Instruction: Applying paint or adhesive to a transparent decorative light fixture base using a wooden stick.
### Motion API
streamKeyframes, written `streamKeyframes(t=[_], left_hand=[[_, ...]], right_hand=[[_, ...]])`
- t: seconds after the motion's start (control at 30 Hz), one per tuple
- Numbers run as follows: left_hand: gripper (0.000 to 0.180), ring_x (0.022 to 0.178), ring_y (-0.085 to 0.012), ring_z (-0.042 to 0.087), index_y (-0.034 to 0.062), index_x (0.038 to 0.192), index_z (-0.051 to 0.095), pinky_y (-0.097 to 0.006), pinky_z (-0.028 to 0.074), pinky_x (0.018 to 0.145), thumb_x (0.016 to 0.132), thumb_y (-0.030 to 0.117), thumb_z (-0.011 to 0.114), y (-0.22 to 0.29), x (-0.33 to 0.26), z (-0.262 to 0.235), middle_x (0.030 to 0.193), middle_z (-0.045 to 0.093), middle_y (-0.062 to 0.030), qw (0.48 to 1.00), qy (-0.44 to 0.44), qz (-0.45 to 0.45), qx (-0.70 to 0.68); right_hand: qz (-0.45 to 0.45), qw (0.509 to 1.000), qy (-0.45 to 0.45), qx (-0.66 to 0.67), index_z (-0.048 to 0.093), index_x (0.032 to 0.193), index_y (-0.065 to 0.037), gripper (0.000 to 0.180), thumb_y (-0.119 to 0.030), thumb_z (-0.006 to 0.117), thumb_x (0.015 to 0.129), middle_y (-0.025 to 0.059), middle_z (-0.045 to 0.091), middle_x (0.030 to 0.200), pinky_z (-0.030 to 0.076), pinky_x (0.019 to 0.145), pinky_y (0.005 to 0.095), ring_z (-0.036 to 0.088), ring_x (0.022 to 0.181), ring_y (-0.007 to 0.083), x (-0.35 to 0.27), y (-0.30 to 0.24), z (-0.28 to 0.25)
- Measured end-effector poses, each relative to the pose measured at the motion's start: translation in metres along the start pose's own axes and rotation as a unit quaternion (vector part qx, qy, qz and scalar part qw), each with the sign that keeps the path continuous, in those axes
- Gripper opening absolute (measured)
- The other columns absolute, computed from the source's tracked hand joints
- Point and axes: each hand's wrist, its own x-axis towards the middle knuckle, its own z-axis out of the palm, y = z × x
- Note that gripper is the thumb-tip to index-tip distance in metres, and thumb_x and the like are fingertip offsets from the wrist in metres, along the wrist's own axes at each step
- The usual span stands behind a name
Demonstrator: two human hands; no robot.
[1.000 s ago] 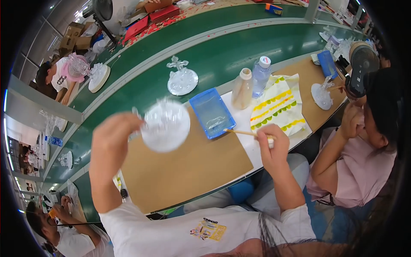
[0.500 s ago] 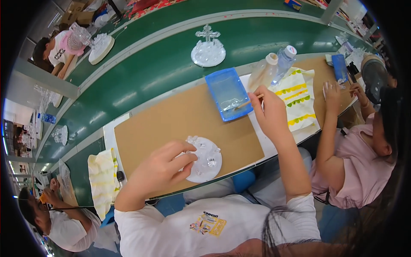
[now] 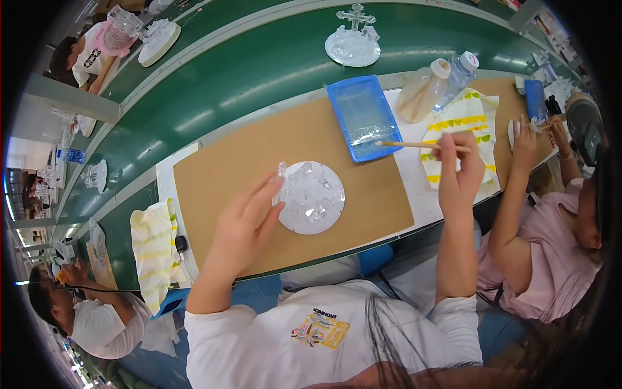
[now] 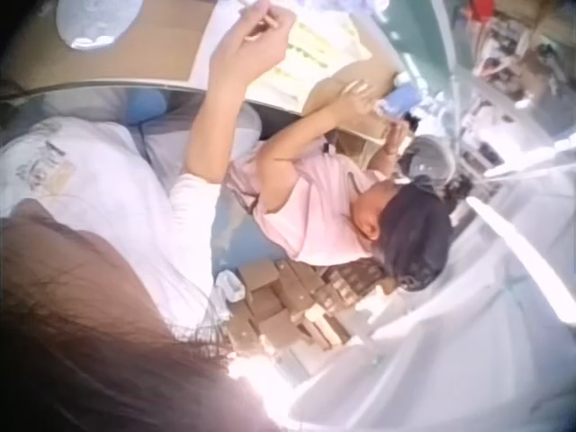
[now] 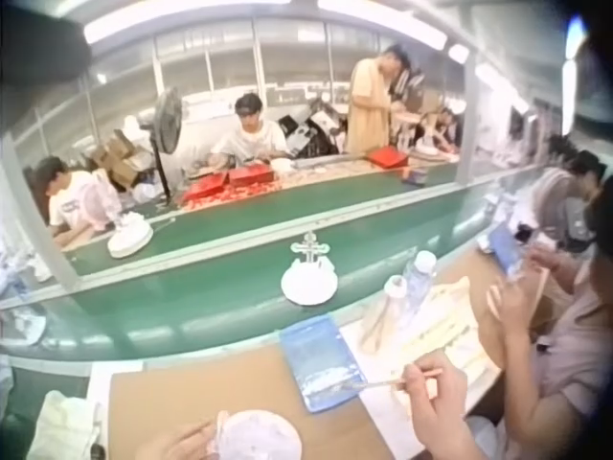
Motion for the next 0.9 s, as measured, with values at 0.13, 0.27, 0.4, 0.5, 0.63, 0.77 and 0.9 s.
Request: streamKeyframes(t=[0.13, 0.27, 0.4, 0.5, 0.63, 0.77, 0.9], left_hand=[[0.033, 0.093, -0.0277, 0.067, 0.0040, 0.110, 0.063, -0.034, 0.054, 0.078, 0.078, -0.001, 0.071, -0.005, -0.008, 0.006, 0.109, 0.067, -0.0124, 0.996, 0.063, -0.063, 0.029], [0.029, 0.087, -0.0262, 0.068, 0.0038, 0.107, 0.064, -0.033, 0.054, 0.075, 0.079, -0.001, 0.070, -0.005, 0.002, 0.012, 0.100, 0.069, -0.0111, 0.993, 0.051, -0.088, -0.056], [0.028, 0.092, -0.0224, 0.068, 0.0016, 0.108, 0.065, -0.029, 0.054, 0.080, 0.081, -0.007, 0.065, -0.004, 0.010, 0.014, 0.105, 0.069, -0.0133, 0.993, 0.011, -0.064, -0.099], [0.029, 0.094, -0.0239, 0.068, 0.0019, 0.106, 0.065, -0.031, 0.054, 0.080, 0.079, -0.008, 0.066, 0.000, 0.016, 0.014, 0.104, 0.069, -0.0131, 0.993, -0.062, -0.037, -0.097], [0.032, 0.096, -0.0276, 0.068, 0.0006, 0.107, 0.065, -0.033, 0.053, 0.081, 0.077, -0.010, 0.065, -0.008, 0.010, 0.027, 0.103, 0.069, -0.0151, 0.990, -0.048, -0.003, -0.135], [0.035, 0.086, -0.0258, 0.069, 0.0030, 0.108, 0.066, -0.031, 0.053, 0.071, 0.074, -0.004, 0.070, -0.015, 0.007, 0.035, 0.106, 0.069, -0.0115, 0.988, 0.001, 0.047, -0.147], [0.036, 0.087, -0.0278, 0.068, 0.0019, 0.108, 0.066, -0.032, 0.054, 0.072, 0.073, -0.005, 0.070, -0.018, 0.008, 0.039, 0.105, 0.069, -0.0137, 0.986, 0.007, 0.059, -0.156]], right_hand=[[0.012, 0.984, 0.122, 0.127, 0.050, 0.084, -0.004, 0.016, -0.013, 0.050, 0.097, 0.0066, 0.052, 0.071, 0.036, 0.053, 0.0215, 0.047, 0.060, 0.0096, -0.029, -0.011, -0.019], [-0.030, 0.976, 0.142, 0.163, 0.045, 0.083, -0.006, 0.019, -0.017, 0.049, 0.098, 0.0085, 0.050, 0.069, 0.033, 0.051, 0.0214, 0.042, 0.057, 0.0105, -0.064, -0.013, -0.029], [-0.032, 0.974, 0.110, 0.196, 0.045, 0.084, -0.006, 0.026, -0.027, 0.053, 0.096, 0.0094, 0.049, 0.066, 0.033, 0.049, 0.0237, 0.042, 0.054, 0.0142, -0.091, -0.027, -0.029], [-0.048, 0.970, 0.073, 0.225, 0.048, 0.082, -0.006, 0.030, -0.032, 0.056, 0.095, 0.0111, 0.051, 0.064, 0.036, 0.049, 0.0277, 0.046, 0.054, 0.0185, -0.105, -0.021, -0.033], [-0.120, 0.973, 0.024, 0.196, 0.050, 0.083, -0.005, 0.026, -0.027, 0.054, 0.095, 0.0117, 0.057, 0.066, 0.039, 0.051, 0.0323, 0.049, 0.054, 0.0201, -0.118, -0.017, -0.024], [-0.131, 0.971, -0.107, 0.167, 0.057, 0.089, -0.005, 0.010, -0.006, 0.061, 0.080, 0.0096, 0.063, 0.078, 0.047, 0.052, 0.0337, 0.057, 0.056, 0.0245, -0.117, -0.015, -0.019], [-0.135, 0.974, -0.128, 0.131, 0.057, 0.087, -0.006, 0.011, -0.005, 0.063, 0.078, 0.0074, 0.063, 0.077, 0.047, 0.052, 0.0338, 0.057, 0.057, 0.0246, -0.116, -0.013, -0.008]])
